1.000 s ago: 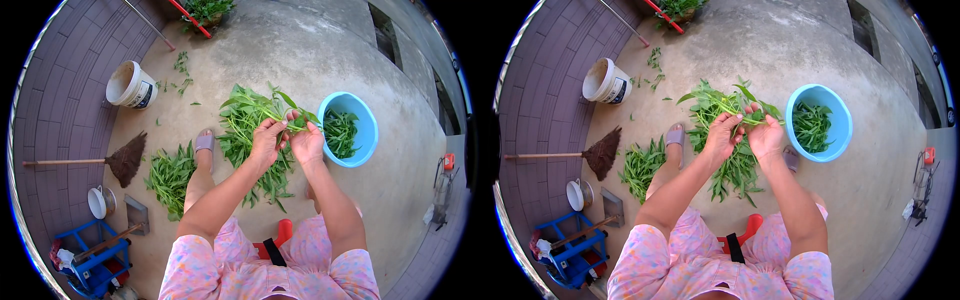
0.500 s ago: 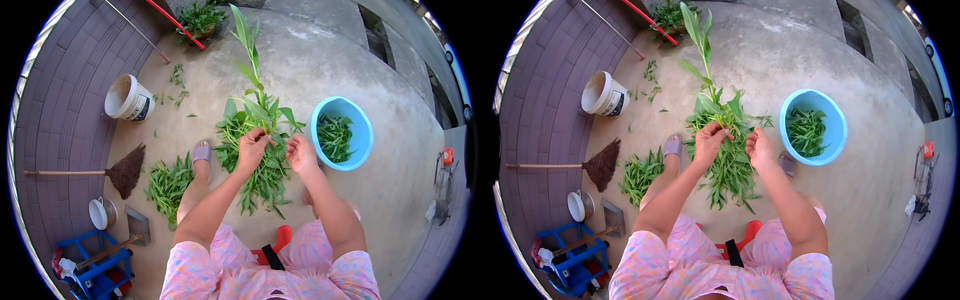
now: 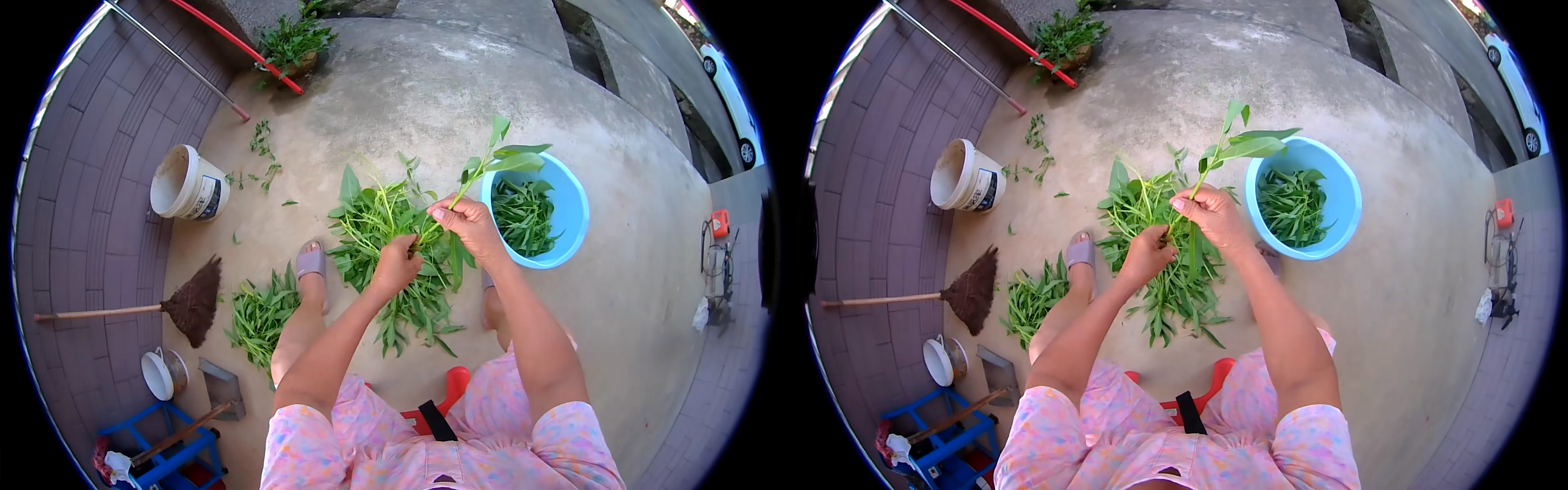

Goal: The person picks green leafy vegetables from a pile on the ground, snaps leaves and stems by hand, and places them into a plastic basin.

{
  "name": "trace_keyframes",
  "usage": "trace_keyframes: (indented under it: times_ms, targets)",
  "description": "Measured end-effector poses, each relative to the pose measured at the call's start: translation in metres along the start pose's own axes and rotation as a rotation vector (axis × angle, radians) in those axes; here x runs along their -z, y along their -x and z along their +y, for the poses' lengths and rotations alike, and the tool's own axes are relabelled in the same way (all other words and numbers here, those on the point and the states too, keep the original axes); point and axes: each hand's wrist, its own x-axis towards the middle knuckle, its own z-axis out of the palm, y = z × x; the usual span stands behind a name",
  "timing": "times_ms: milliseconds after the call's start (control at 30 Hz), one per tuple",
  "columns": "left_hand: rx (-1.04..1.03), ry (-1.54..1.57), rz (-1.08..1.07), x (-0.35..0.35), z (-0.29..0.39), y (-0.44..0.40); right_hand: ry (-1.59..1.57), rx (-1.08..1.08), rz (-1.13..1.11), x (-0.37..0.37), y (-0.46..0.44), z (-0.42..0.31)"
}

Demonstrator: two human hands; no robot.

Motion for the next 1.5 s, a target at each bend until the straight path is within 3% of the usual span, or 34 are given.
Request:
trace_keyframes:
  times_ms: [133, 233, 367, 433, 467, 567, 600, 767, 833, 933, 1033, 1133, 1200, 1333, 1500]
  targets:
    - [0.443, 0.400, -0.219, 0.017, 0.018, -0.008, 0.103, 0.070, -0.121, 0.002, 0.003, 0.006]
    - [0.455, 0.589, -0.167, 0.016, 0.016, -0.009, 0.065, -0.017, -0.186, -0.006, 0.008, 0.007]
    - [0.467, 0.722, -0.218, 0.016, 0.021, -0.009, 0.414, -0.063, -0.157, -0.014, 0.011, 0.028]
    - [0.460, 0.841, -0.209, 0.015, 0.024, -0.008, 0.236, -0.068, -0.096, -0.017, 0.013, 0.030]
    - [0.460, 0.843, -0.207, 0.014, 0.023, -0.007, 0.003, -0.148, -0.110, -0.019, 0.011, 0.046]
    - [0.400, 0.934, -0.108, 0.010, 0.020, -0.005, -0.069, -0.040, -0.089, -0.023, 0.008, 0.054]
    - [0.400, 0.966, -0.089, 0.009, 0.019, -0.005, -0.240, -0.154, -0.093, -0.025, 0.012, 0.037]
    - [0.435, 1.138, 0.046, 0.014, 0.028, -0.002, -0.153, -0.169, -0.074, -0.033, 0.014, 0.017]
    - [0.459, 1.265, -0.087, 0.020, 0.004, -0.005, -0.131, -0.156, -0.072, -0.034, 0.015, 0.015]
    - [0.443, 1.261, -0.105, 0.017, -0.002, -0.005, -0.024, -0.079, -0.069, -0.036, 0.015, 0.020]
    - [0.441, 1.276, -0.096, 0.012, -0.005, -0.006, -0.205, -0.102, -0.065, -0.038, 0.015, 0.027]
    - [0.483, 1.302, -0.032, 0.009, -0.008, -0.008, -0.101, -0.015, -0.051, -0.037, 0.015, 0.029]
    - [0.511, 1.289, 0.025, 0.009, -0.002, -0.007, 0.386, 0.341, -0.048, -0.031, 0.012, 0.045]
    - [0.474, 1.241, 0.054, 0.011, 0.018, -0.003, 0.471, 0.319, -0.084, -0.030, 0.015, 0.038]
    - [0.485, 1.237, 0.116, 0.011, 0.023, -0.002, 0.441, 0.459, -0.064, -0.031, 0.014, 0.037]
